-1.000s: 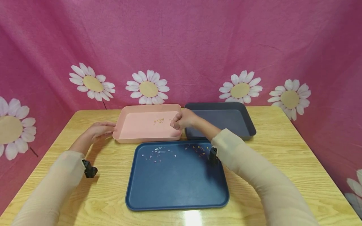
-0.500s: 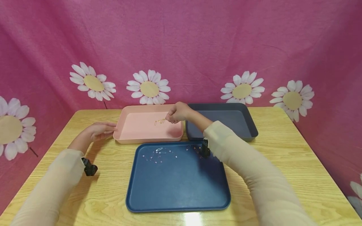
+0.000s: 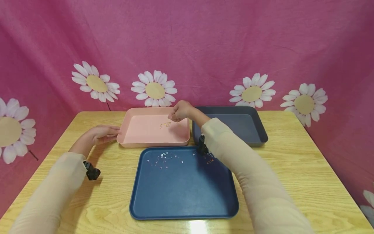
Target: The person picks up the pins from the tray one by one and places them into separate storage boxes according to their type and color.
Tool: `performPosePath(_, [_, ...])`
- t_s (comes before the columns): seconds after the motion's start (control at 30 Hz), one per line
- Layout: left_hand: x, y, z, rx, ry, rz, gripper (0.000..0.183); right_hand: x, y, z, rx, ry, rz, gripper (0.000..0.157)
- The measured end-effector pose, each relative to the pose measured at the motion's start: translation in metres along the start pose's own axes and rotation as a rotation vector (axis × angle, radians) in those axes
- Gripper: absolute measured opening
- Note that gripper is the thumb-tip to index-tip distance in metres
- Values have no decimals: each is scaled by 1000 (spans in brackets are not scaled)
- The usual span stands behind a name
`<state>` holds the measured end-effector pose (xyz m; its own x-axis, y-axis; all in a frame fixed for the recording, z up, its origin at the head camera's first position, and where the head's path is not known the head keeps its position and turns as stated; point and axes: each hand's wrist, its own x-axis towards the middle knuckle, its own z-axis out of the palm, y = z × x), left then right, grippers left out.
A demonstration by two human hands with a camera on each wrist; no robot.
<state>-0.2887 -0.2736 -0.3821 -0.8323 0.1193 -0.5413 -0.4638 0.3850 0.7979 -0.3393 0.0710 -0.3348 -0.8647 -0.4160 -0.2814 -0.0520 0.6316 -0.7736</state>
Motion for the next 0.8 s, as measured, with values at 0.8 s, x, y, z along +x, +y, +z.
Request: performPosePath(0.8, [1,0,2,71,41,-6,51,52,-14,14,-9,82,52,28])
